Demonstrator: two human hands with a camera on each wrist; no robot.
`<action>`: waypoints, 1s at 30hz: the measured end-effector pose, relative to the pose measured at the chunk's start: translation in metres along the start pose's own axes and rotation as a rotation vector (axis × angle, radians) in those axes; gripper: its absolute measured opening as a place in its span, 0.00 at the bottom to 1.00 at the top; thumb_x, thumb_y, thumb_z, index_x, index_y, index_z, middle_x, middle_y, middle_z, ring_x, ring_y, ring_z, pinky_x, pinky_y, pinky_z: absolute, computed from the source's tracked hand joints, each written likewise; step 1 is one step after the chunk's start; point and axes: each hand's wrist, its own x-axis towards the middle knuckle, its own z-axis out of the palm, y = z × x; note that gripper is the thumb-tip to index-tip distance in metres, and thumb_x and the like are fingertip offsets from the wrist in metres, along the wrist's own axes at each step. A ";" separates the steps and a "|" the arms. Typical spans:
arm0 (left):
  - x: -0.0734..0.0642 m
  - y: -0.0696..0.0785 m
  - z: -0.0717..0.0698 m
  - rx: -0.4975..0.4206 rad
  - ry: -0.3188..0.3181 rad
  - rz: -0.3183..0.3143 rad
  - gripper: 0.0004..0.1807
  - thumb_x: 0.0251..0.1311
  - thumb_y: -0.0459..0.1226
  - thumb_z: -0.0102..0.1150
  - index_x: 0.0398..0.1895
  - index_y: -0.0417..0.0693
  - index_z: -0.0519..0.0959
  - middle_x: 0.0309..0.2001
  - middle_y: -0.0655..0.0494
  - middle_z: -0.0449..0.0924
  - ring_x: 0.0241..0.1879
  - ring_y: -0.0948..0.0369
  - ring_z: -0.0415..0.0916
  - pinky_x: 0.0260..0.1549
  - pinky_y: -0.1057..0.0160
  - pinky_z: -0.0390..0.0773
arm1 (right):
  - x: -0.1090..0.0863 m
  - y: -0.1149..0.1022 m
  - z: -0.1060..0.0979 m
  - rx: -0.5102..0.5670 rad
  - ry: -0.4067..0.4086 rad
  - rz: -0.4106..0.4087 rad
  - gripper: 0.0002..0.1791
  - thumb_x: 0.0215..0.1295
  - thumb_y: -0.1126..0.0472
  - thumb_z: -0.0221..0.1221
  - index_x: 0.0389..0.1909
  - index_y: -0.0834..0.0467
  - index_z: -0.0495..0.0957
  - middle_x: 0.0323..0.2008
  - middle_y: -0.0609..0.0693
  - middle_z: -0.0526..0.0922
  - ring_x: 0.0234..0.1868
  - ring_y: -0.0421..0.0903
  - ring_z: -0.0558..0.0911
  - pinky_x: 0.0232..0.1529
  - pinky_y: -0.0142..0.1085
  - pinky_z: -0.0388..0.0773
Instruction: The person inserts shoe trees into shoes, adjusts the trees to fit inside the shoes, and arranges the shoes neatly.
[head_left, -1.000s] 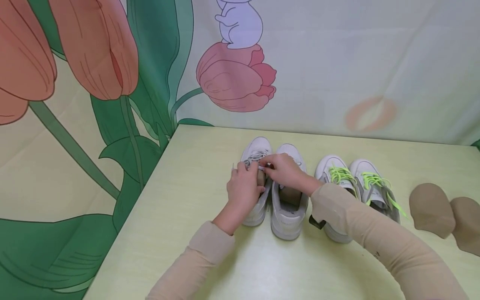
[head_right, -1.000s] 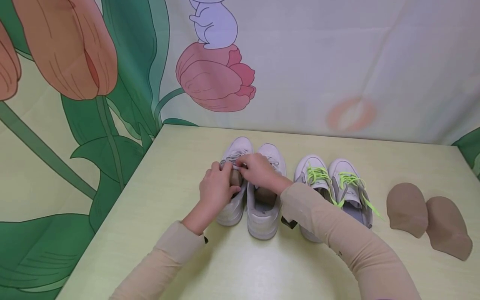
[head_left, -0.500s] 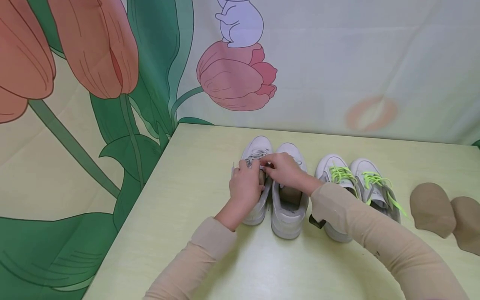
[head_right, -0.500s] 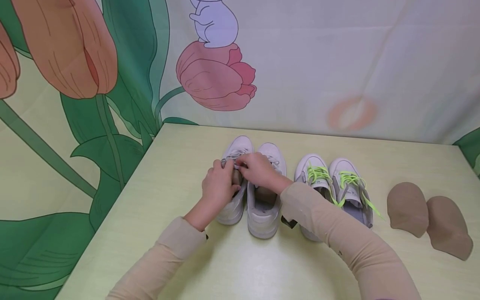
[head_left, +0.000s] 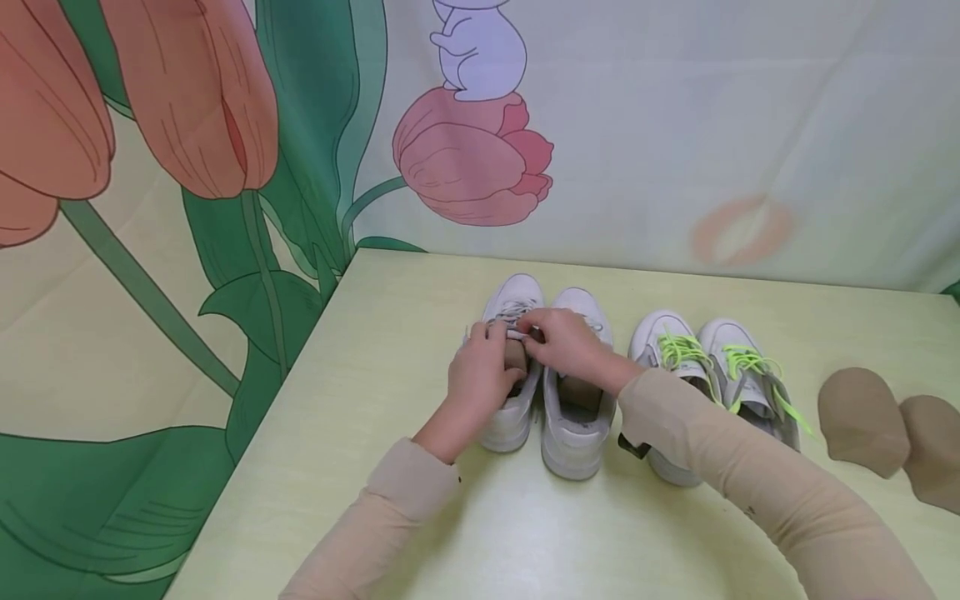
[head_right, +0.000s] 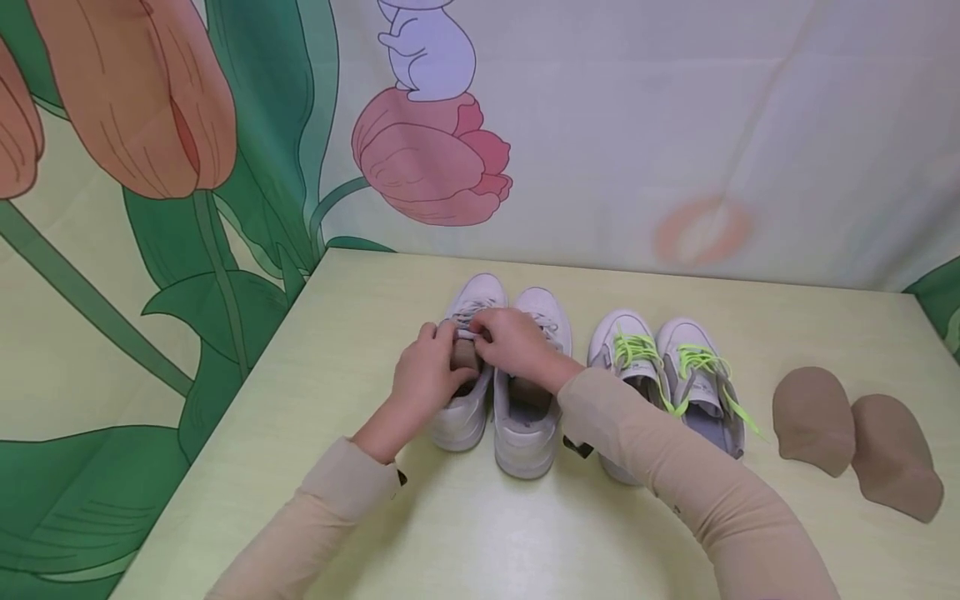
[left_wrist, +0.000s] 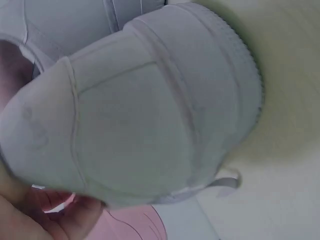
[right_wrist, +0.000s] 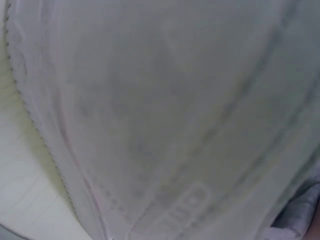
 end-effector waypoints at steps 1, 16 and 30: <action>-0.001 -0.003 -0.002 0.000 -0.001 0.003 0.26 0.46 0.44 0.64 0.46 0.46 0.66 0.41 0.46 0.70 0.35 0.48 0.75 0.29 0.53 0.75 | 0.000 0.000 0.000 -0.009 0.000 0.000 0.07 0.53 0.65 0.54 0.34 0.60 0.77 0.28 0.51 0.79 0.25 0.43 0.72 0.30 0.35 0.70; -0.001 -0.026 -0.004 0.028 0.037 0.097 0.14 0.46 0.45 0.63 0.33 0.55 0.70 0.23 0.59 0.72 0.25 0.57 0.74 0.17 0.62 0.66 | -0.001 0.003 0.002 -0.029 0.020 -0.027 0.06 0.55 0.65 0.53 0.33 0.61 0.76 0.29 0.51 0.78 0.27 0.44 0.72 0.32 0.35 0.70; 0.002 -0.021 -0.005 0.137 0.027 0.133 0.11 0.48 0.43 0.61 0.29 0.53 0.68 0.26 0.57 0.75 0.26 0.53 0.76 0.19 0.57 0.71 | -0.001 0.003 0.002 -0.011 0.030 -0.059 0.07 0.55 0.67 0.53 0.33 0.62 0.77 0.31 0.52 0.80 0.29 0.44 0.74 0.35 0.37 0.72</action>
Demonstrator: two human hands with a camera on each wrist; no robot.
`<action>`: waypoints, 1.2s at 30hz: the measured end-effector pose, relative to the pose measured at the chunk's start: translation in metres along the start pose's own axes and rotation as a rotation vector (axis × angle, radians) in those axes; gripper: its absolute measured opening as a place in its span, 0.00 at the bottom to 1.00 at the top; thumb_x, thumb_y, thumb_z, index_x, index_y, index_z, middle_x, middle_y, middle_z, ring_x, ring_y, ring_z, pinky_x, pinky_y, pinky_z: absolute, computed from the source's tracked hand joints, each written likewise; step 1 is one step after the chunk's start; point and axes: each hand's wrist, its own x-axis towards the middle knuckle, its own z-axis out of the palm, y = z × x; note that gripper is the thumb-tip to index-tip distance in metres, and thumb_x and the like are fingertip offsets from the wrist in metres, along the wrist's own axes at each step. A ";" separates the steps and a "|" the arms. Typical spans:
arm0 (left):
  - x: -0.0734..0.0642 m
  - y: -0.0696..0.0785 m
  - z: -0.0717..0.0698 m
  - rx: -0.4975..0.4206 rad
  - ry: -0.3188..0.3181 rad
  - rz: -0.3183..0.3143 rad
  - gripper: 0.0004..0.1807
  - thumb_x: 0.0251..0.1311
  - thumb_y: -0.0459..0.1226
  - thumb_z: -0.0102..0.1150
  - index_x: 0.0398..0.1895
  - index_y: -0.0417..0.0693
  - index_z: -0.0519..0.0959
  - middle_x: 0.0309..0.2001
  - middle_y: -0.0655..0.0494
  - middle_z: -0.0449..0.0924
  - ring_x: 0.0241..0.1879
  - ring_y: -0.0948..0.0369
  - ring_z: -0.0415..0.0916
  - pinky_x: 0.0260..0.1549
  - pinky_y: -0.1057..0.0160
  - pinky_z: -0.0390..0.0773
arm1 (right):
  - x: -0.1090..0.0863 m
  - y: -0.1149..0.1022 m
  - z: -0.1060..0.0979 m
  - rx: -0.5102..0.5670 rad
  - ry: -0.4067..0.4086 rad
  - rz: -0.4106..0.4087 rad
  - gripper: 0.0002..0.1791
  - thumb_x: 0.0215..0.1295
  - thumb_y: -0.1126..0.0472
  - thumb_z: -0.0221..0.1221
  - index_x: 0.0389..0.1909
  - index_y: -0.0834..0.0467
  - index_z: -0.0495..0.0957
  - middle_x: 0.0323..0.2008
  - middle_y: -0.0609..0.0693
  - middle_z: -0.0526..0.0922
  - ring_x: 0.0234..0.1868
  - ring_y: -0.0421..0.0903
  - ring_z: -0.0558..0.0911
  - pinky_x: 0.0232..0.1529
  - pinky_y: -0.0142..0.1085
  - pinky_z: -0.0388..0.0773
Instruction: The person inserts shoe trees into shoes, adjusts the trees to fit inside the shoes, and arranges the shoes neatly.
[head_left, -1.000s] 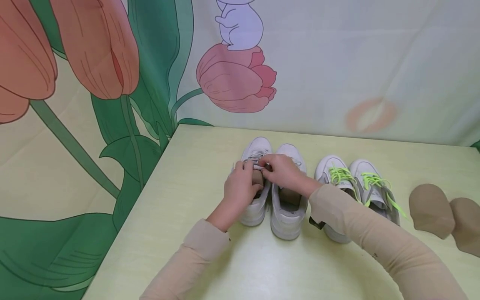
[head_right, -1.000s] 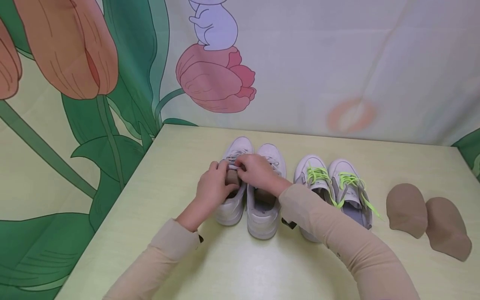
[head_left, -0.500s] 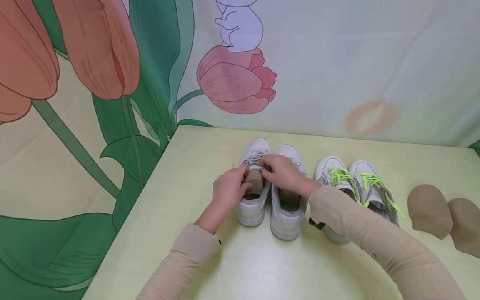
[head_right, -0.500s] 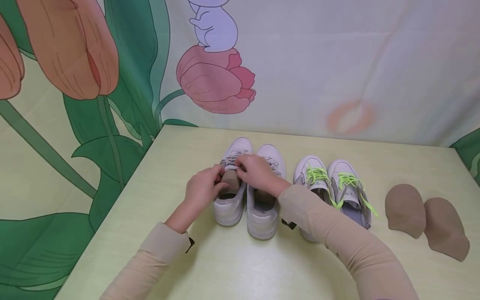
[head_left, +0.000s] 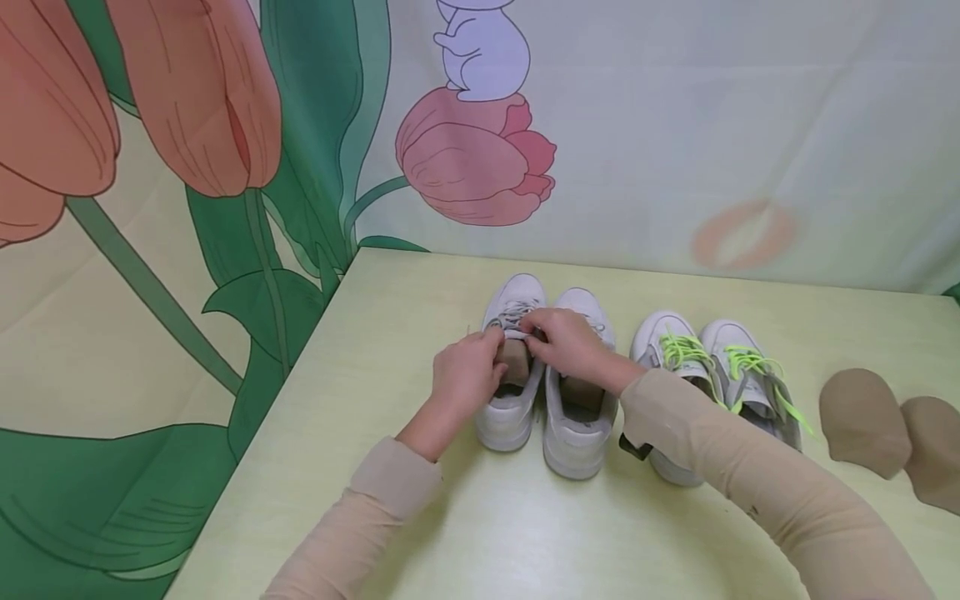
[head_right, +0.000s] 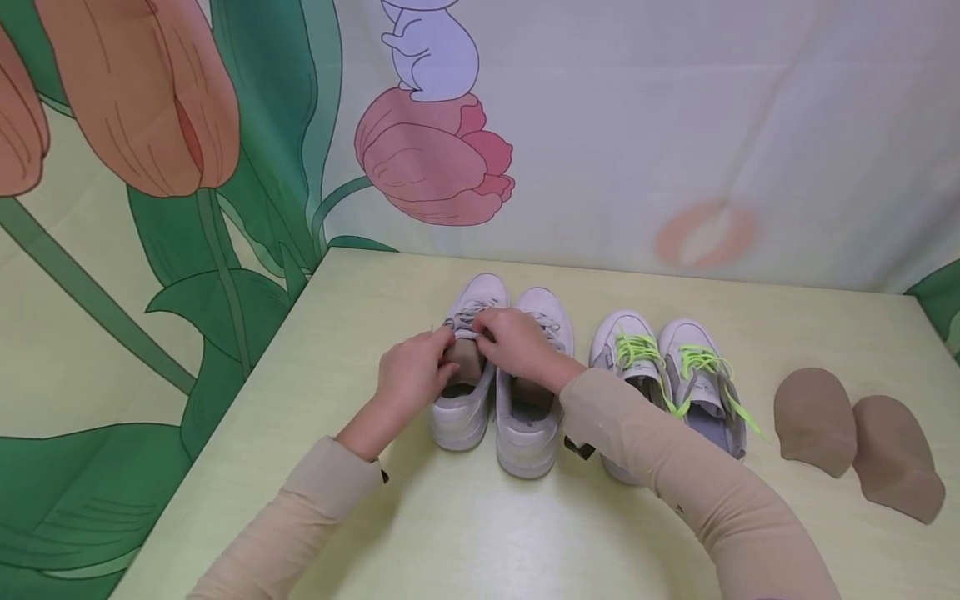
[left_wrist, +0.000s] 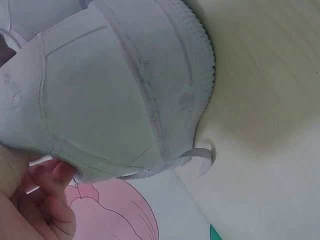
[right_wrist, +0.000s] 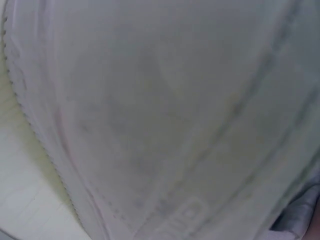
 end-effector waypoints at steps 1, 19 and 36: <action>0.001 0.000 -0.001 0.010 -0.024 -0.003 0.12 0.49 0.44 0.60 0.30 0.52 0.68 0.26 0.57 0.75 0.26 0.53 0.76 0.19 0.57 0.71 | 0.000 0.000 0.000 -0.001 -0.002 0.001 0.07 0.55 0.67 0.54 0.33 0.62 0.77 0.31 0.52 0.80 0.29 0.45 0.74 0.35 0.37 0.72; 0.005 0.025 0.002 0.057 -0.052 -0.195 0.27 0.42 0.55 0.63 0.36 0.46 0.67 0.34 0.50 0.78 0.32 0.51 0.77 0.25 0.55 0.74 | -0.002 -0.003 0.006 -0.013 0.025 -0.001 0.07 0.54 0.67 0.53 0.33 0.62 0.78 0.31 0.52 0.80 0.29 0.45 0.76 0.35 0.38 0.73; 0.005 0.023 0.012 0.096 0.014 -0.140 0.26 0.43 0.52 0.64 0.36 0.44 0.67 0.31 0.49 0.78 0.28 0.51 0.78 0.22 0.56 0.75 | -0.004 -0.009 0.007 -0.020 0.030 0.015 0.07 0.55 0.67 0.53 0.33 0.61 0.78 0.31 0.52 0.81 0.29 0.44 0.76 0.35 0.38 0.73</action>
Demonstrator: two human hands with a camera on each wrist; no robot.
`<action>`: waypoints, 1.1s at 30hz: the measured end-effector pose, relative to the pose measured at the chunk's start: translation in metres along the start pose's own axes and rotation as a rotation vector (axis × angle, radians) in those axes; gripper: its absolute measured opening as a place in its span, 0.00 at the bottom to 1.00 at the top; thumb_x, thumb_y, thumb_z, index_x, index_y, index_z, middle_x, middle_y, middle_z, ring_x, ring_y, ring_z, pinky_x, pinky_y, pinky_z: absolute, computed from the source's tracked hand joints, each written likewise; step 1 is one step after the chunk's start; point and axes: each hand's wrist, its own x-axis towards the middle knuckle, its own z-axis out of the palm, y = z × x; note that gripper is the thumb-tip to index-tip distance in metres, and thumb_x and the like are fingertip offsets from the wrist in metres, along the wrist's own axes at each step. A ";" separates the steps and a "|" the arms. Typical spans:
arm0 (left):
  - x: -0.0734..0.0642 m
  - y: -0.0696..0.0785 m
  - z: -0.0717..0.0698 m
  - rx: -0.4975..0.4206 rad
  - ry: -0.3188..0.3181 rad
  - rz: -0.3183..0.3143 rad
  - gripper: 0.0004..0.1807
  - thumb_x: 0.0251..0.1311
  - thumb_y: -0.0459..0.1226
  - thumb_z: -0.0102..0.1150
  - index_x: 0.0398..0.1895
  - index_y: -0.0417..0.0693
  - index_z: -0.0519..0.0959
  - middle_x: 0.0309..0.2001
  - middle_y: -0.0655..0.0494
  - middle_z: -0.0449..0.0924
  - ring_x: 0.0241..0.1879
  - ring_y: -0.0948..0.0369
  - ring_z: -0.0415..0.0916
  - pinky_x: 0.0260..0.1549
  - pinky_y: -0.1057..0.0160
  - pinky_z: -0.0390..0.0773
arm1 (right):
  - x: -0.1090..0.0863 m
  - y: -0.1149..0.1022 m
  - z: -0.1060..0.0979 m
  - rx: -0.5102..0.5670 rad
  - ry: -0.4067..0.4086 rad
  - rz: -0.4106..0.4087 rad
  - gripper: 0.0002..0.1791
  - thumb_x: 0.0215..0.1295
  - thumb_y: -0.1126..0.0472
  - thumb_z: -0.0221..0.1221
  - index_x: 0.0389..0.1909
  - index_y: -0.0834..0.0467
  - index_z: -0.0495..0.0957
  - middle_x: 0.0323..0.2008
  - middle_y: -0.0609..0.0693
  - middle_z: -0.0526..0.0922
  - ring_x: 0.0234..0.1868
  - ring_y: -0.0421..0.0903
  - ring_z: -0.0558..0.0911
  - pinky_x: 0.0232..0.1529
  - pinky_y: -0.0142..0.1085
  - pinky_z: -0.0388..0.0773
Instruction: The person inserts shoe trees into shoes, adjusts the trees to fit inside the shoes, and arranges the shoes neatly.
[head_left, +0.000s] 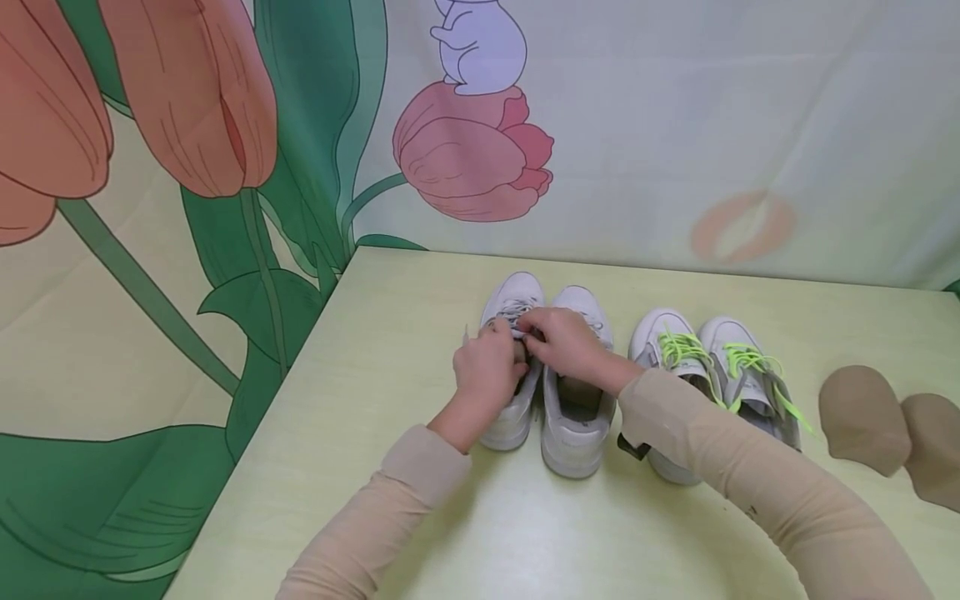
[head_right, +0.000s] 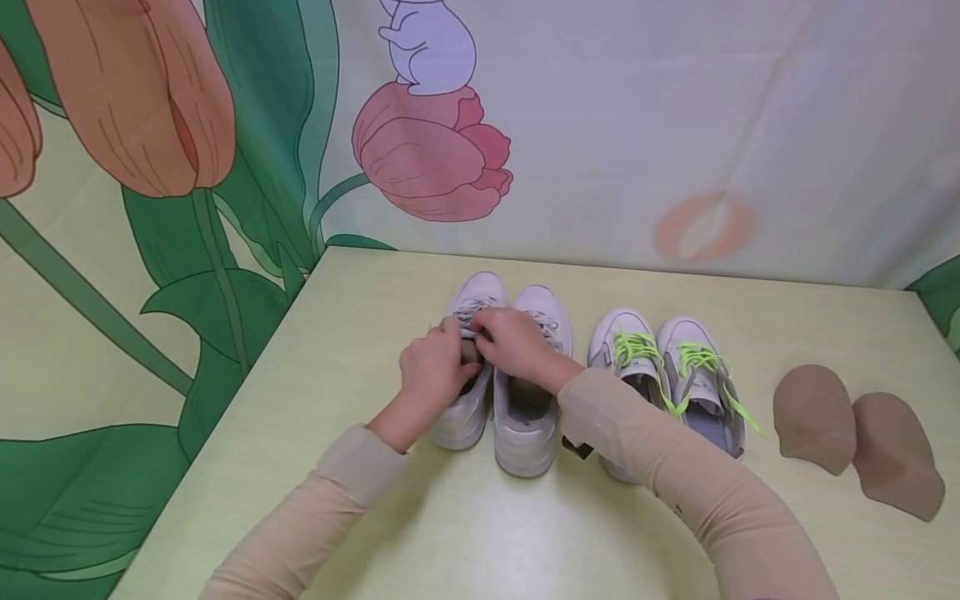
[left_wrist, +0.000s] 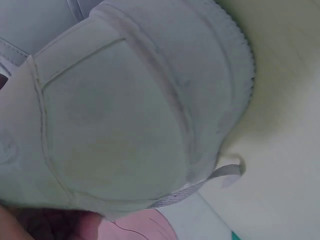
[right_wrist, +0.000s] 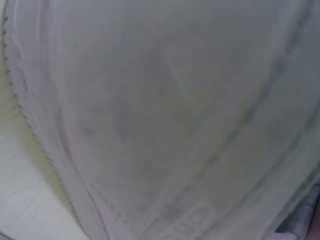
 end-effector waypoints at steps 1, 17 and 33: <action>0.000 -0.001 0.001 -0.004 0.003 0.001 0.26 0.43 0.52 0.64 0.36 0.45 0.67 0.31 0.49 0.78 0.28 0.51 0.78 0.22 0.56 0.75 | 0.000 0.000 0.000 -0.005 -0.002 -0.003 0.07 0.55 0.67 0.53 0.33 0.61 0.78 0.31 0.52 0.81 0.29 0.44 0.75 0.35 0.38 0.73; -0.004 -0.011 0.002 -0.117 0.046 0.019 0.23 0.48 0.52 0.60 0.35 0.44 0.68 0.31 0.47 0.74 0.26 0.48 0.76 0.23 0.55 0.75 | -0.001 0.002 0.005 -0.031 0.017 -0.017 0.05 0.56 0.66 0.53 0.30 0.60 0.77 0.27 0.50 0.79 0.27 0.44 0.73 0.33 0.37 0.72; 0.001 -0.005 0.001 -0.029 0.065 0.054 0.24 0.45 0.50 0.62 0.36 0.43 0.67 0.30 0.47 0.74 0.25 0.51 0.76 0.21 0.56 0.75 | -0.001 0.003 0.006 -0.030 0.050 -0.037 0.06 0.55 0.66 0.53 0.32 0.60 0.78 0.30 0.51 0.81 0.29 0.45 0.76 0.35 0.39 0.73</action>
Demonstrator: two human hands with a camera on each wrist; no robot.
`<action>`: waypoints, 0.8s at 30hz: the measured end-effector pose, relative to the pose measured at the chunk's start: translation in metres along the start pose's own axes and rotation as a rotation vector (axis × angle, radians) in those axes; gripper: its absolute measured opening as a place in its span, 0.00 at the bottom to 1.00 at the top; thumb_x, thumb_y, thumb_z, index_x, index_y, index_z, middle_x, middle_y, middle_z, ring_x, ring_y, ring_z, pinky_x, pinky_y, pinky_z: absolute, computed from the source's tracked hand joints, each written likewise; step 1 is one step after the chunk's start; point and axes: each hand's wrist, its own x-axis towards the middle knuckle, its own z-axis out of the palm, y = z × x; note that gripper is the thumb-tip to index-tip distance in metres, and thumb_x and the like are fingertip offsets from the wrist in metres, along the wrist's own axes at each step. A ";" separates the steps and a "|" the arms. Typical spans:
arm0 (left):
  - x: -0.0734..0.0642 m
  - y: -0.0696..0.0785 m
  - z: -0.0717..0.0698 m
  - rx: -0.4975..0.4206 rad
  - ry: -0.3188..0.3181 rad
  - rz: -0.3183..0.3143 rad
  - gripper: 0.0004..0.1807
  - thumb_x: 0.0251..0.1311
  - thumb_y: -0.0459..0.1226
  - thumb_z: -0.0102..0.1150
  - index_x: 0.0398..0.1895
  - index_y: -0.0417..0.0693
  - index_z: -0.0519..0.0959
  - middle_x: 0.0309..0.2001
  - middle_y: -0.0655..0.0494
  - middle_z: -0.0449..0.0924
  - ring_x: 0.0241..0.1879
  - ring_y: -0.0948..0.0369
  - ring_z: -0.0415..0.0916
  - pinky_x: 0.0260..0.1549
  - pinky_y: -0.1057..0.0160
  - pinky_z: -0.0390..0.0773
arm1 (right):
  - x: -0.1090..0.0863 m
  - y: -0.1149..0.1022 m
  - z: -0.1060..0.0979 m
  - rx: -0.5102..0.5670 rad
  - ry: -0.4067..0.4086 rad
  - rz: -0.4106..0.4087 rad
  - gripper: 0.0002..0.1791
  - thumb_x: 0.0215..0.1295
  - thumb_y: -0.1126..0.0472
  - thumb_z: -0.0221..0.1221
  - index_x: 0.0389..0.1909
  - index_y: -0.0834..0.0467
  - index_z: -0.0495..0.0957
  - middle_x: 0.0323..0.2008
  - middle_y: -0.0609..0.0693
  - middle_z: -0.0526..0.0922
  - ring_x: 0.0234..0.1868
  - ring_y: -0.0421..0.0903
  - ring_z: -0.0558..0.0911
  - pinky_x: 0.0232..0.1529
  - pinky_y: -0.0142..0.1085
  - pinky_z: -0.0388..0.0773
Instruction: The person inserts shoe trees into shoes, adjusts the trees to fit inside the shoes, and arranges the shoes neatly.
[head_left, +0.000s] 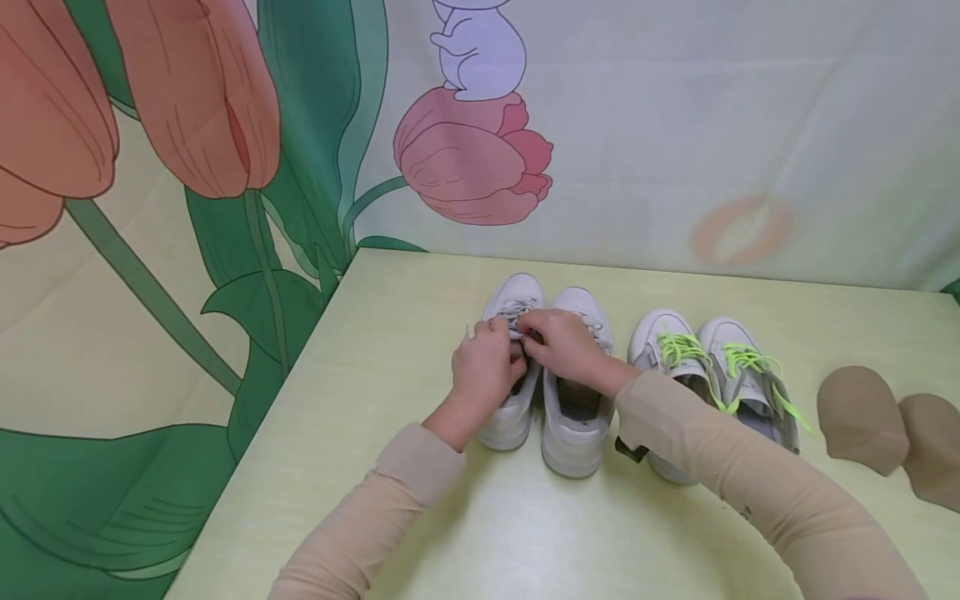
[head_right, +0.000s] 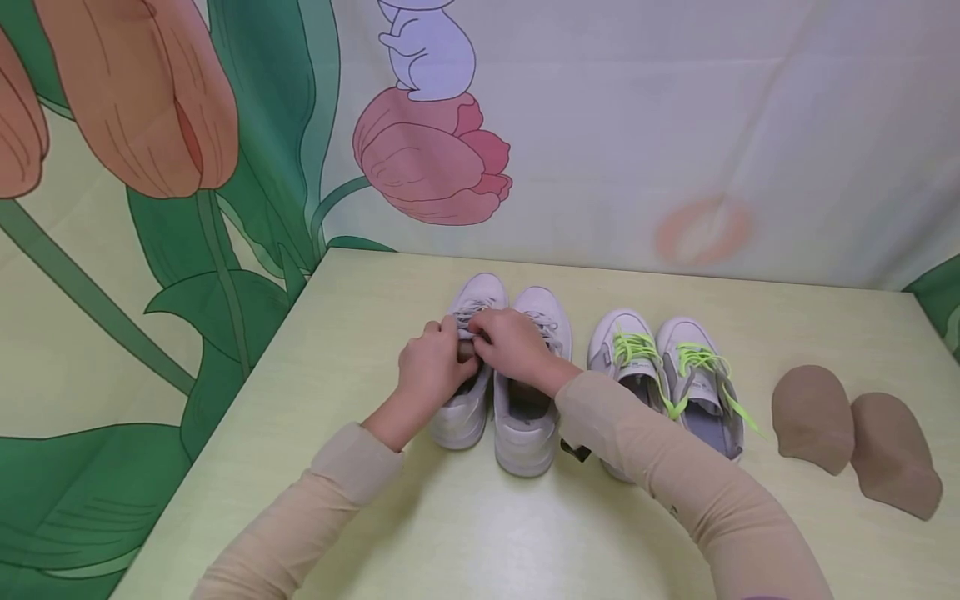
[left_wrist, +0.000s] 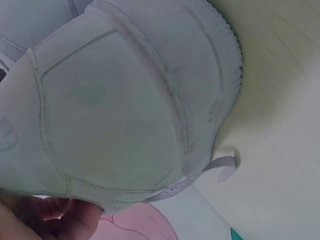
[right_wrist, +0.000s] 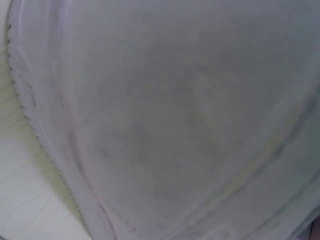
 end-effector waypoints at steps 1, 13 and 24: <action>0.000 0.000 0.000 0.014 -0.001 -0.001 0.25 0.44 0.50 0.63 0.36 0.43 0.67 0.30 0.47 0.74 0.25 0.51 0.76 0.21 0.56 0.75 | 0.000 0.000 0.000 0.001 0.001 -0.001 0.06 0.55 0.66 0.53 0.32 0.60 0.78 0.29 0.51 0.80 0.29 0.45 0.75 0.35 0.39 0.73; 0.005 0.009 0.003 0.031 -0.041 -0.041 0.23 0.44 0.46 0.64 0.37 0.43 0.67 0.32 0.47 0.73 0.26 0.50 0.77 0.21 0.56 0.75 | 0.000 0.001 -0.001 0.003 0.008 -0.013 0.07 0.53 0.67 0.52 0.31 0.59 0.78 0.30 0.50 0.81 0.31 0.45 0.76 0.37 0.40 0.73; 0.001 -0.001 0.000 -0.024 -0.035 0.003 0.17 0.49 0.45 0.60 0.36 0.46 0.69 0.33 0.49 0.76 0.28 0.51 0.77 0.23 0.55 0.75 | 0.000 0.002 0.000 -0.029 -0.007 -0.031 0.07 0.54 0.66 0.53 0.33 0.60 0.77 0.31 0.51 0.81 0.32 0.46 0.77 0.38 0.40 0.74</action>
